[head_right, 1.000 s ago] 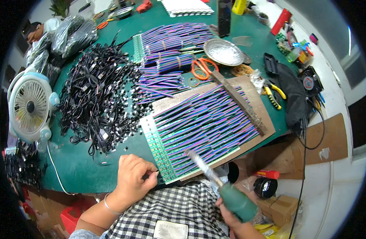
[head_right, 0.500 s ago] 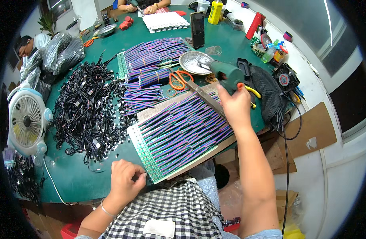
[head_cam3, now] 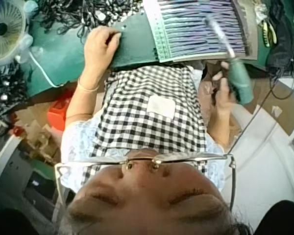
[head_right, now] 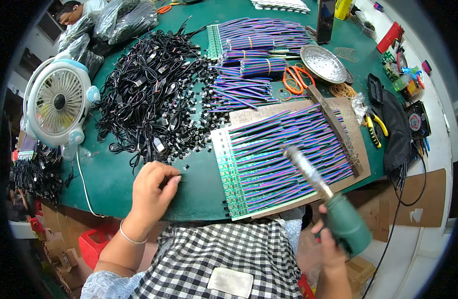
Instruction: The person solders ribbon cables onto a circuit board using a soldering iron, sets the finished board aside, places a new circuit board onto the work surface, and solders ribbon cables onto it.
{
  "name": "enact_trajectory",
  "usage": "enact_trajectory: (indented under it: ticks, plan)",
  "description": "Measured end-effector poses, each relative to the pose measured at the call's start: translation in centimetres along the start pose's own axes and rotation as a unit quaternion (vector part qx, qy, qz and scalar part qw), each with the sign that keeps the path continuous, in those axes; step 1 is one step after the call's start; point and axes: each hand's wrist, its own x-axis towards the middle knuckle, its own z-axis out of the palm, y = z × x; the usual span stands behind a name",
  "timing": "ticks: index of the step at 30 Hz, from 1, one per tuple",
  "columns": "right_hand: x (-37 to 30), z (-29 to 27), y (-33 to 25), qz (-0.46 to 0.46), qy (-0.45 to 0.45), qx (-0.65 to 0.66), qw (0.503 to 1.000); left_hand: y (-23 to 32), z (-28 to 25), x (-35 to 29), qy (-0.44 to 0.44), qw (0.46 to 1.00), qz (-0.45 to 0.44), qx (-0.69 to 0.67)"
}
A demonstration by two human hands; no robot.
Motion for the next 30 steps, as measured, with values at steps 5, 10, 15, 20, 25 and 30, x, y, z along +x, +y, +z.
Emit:
enact_trajectory:
  ticks: [5,10,15,20,25,30]
  plan:
    - [-1.5,2.0,0.8,0.006,-0.009,0.038,0.999,0.8,0.1,2.1,-0.016,0.996,0.087,0.016]
    - [-3.2,0.7,2.3,-0.012,-0.064,-0.033,0.997,-0.6,-0.8,2.9,-0.135,0.983,0.097,0.079]
    - [-5.2,1.1,2.0,0.069,-0.067,0.173,0.980,1.2,0.0,2.5,-0.151,0.978,0.044,-0.135]
    - [-4.8,3.0,0.7,0.127,-0.079,0.209,0.966,2.1,2.5,1.9,-0.129,0.961,0.215,-0.115]
    - [-5.2,3.0,0.0,0.145,-0.113,0.118,0.976,2.3,3.1,1.4,-0.125,0.956,0.244,-0.103]
    - [-6.5,3.1,2.6,0.094,-0.126,-0.031,0.987,2.4,3.4,1.1,-0.108,0.953,0.277,-0.064]
